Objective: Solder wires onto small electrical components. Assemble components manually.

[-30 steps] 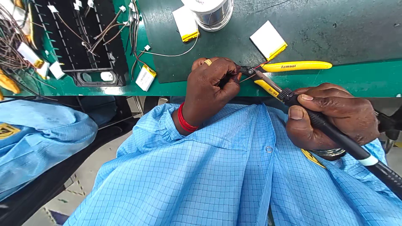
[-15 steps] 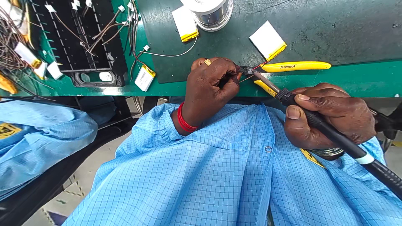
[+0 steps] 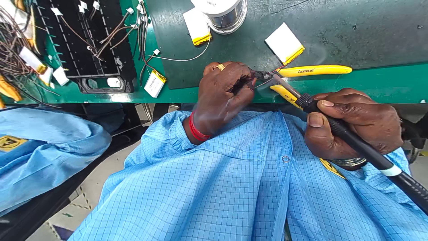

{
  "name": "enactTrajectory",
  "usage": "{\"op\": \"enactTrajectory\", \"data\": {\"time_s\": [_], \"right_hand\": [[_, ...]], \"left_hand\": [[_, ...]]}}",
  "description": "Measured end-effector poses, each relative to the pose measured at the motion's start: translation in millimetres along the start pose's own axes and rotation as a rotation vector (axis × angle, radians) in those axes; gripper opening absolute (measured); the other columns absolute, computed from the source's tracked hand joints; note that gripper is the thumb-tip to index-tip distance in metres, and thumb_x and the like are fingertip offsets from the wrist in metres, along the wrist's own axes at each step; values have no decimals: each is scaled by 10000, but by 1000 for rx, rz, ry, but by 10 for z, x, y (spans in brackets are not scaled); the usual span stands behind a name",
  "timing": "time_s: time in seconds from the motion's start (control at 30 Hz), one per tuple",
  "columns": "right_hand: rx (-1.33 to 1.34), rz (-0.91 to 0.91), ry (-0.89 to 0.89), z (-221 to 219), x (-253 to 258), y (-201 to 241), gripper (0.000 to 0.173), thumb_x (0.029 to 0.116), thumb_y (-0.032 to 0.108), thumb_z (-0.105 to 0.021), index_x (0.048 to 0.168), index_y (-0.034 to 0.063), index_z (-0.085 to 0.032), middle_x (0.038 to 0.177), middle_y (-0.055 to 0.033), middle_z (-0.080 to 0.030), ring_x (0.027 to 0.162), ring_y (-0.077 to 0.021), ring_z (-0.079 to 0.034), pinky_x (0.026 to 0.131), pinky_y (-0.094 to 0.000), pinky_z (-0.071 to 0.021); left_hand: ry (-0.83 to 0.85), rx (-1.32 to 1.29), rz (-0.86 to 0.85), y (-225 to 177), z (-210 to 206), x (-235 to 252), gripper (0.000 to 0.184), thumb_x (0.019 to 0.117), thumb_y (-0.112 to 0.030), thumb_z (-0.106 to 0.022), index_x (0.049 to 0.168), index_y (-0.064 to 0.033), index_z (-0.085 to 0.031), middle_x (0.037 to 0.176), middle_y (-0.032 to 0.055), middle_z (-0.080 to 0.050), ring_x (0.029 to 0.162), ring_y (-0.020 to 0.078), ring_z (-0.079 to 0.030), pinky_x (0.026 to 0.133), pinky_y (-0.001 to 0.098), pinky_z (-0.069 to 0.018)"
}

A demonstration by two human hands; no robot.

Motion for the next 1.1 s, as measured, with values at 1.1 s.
{"op": "enactTrajectory", "data": {"time_s": [1.1], "right_hand": [[-327, 104, 369, 67, -162, -16, 39, 973, 85, -687, 981, 67, -652, 953, -139, -727, 863, -248, -601, 791, -333, -446]], "left_hand": [[-81, 43, -97, -28, -26, -61, 93, 941, -101, -630, 906, -29, -678, 944, 118, -747, 951, 143, -678, 941, 392, -416]]}}
Point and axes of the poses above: each hand's wrist, its own x-axis towards the middle knuckle, its own z-axis out of the back of the hand, y = z × x, the point moved 9 cm from there along x, towards the middle knuckle
